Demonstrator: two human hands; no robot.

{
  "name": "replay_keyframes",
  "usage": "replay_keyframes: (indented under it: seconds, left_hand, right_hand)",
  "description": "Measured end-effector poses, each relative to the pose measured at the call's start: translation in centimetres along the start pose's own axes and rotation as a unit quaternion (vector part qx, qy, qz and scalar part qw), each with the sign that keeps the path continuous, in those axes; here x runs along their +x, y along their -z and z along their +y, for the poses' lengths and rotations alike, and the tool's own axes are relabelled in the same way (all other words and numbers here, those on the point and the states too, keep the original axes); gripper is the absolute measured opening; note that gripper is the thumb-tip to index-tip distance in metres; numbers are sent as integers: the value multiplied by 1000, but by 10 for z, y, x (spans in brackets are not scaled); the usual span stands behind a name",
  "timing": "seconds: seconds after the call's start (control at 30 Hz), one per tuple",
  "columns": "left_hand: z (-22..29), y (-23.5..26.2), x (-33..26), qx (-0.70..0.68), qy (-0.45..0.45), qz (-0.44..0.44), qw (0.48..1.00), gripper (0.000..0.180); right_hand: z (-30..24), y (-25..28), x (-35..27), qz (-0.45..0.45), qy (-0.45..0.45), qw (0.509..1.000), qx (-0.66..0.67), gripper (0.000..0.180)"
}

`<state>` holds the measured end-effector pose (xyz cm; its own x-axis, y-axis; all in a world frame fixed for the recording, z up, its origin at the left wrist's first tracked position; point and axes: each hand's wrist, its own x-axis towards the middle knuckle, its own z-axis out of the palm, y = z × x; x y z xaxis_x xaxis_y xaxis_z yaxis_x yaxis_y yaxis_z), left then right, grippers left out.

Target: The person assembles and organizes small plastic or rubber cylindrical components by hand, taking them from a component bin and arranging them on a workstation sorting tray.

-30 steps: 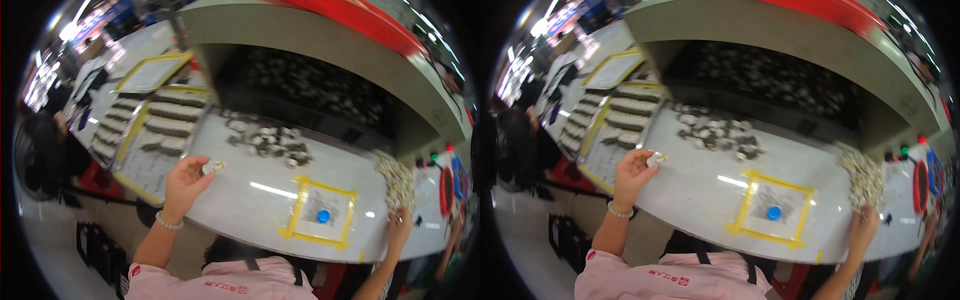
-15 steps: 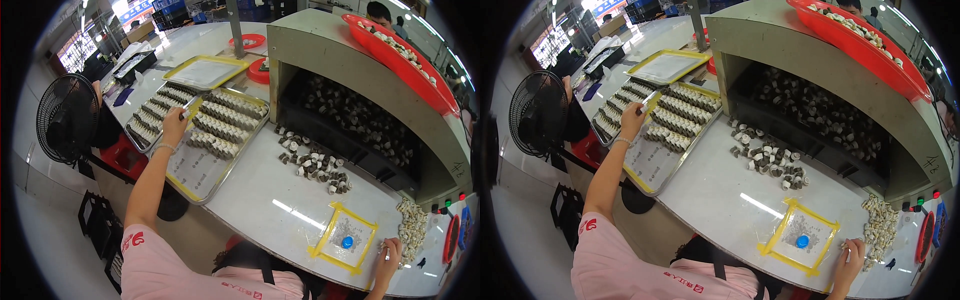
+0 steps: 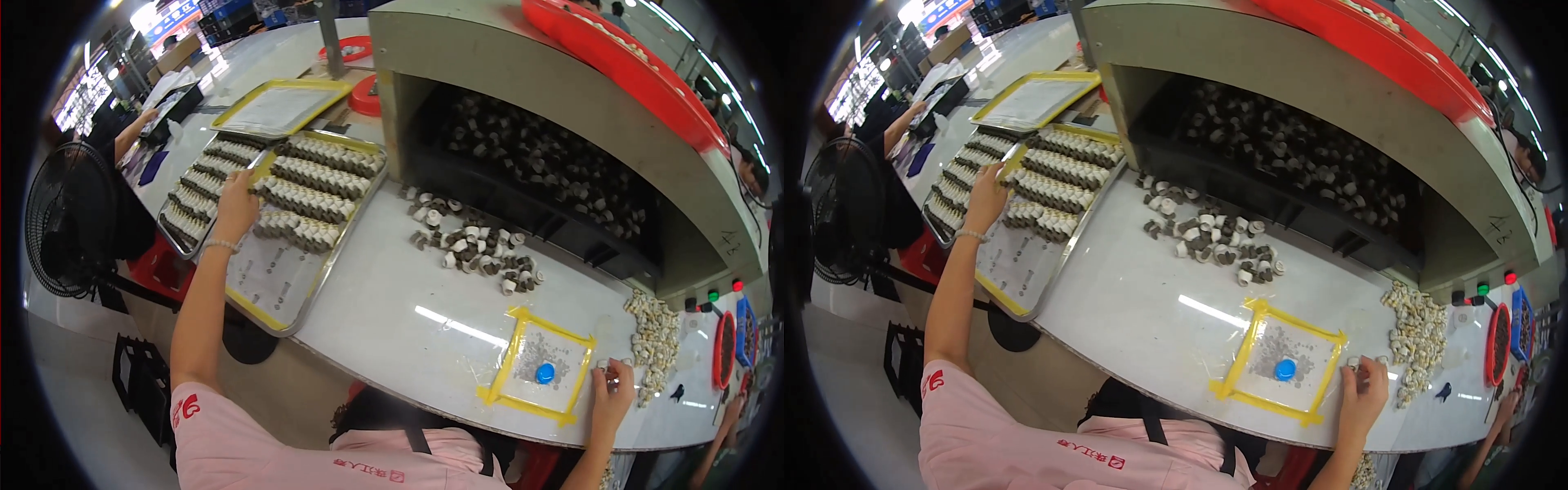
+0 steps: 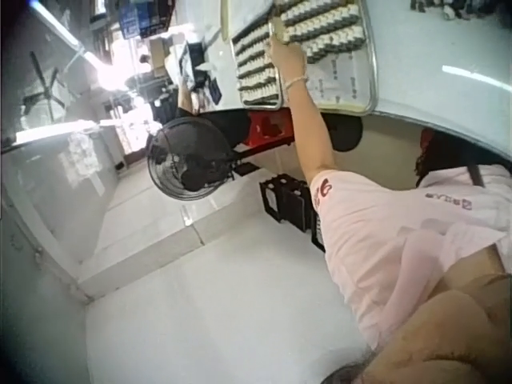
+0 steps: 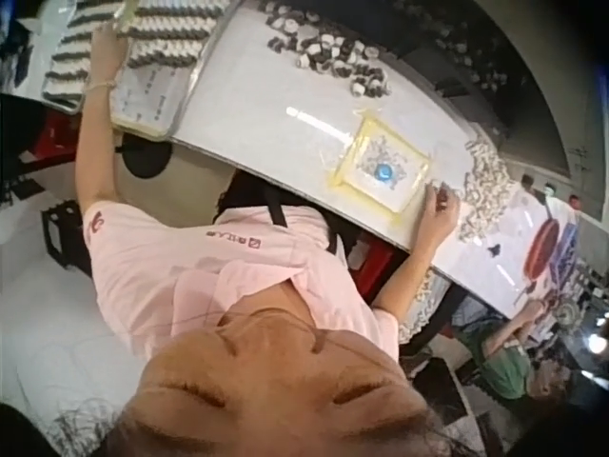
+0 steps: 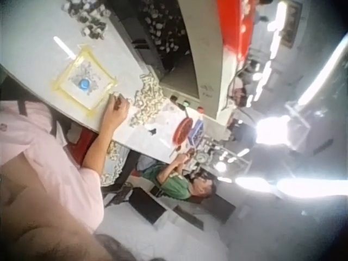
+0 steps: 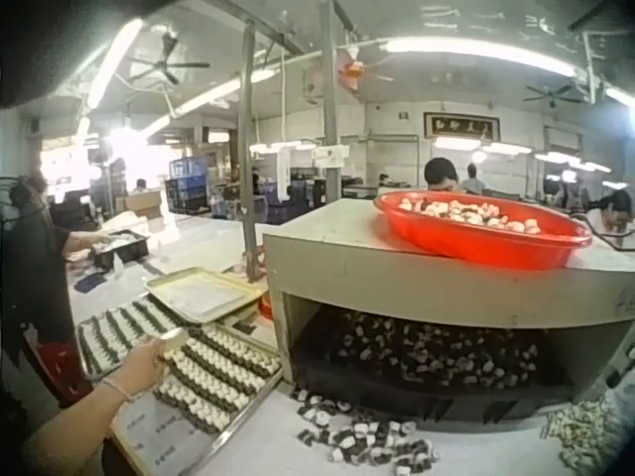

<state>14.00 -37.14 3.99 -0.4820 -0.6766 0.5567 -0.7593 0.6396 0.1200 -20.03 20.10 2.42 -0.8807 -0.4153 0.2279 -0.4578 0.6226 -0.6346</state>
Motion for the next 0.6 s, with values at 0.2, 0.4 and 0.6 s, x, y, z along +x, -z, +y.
replay_keyframes:
  seconds: [0.2, 0.4, 0.6]
  left_hand:
    - [179, 45, -33, -354, -92, -199, 909, 28]
    - [266, 16, -65, -321, -319, -177, 874, 29]
    - [267, 0, -62, -286, -284, -252, 880, 24]
  right_hand:
    - [3, -1, 3, -5, 48, 998, -36, 26]
    - [-7, -1, 5, 2, 69, 997, -44, 24]
    - [-31, -3, -1, -80, 112, 985, 105, 24]
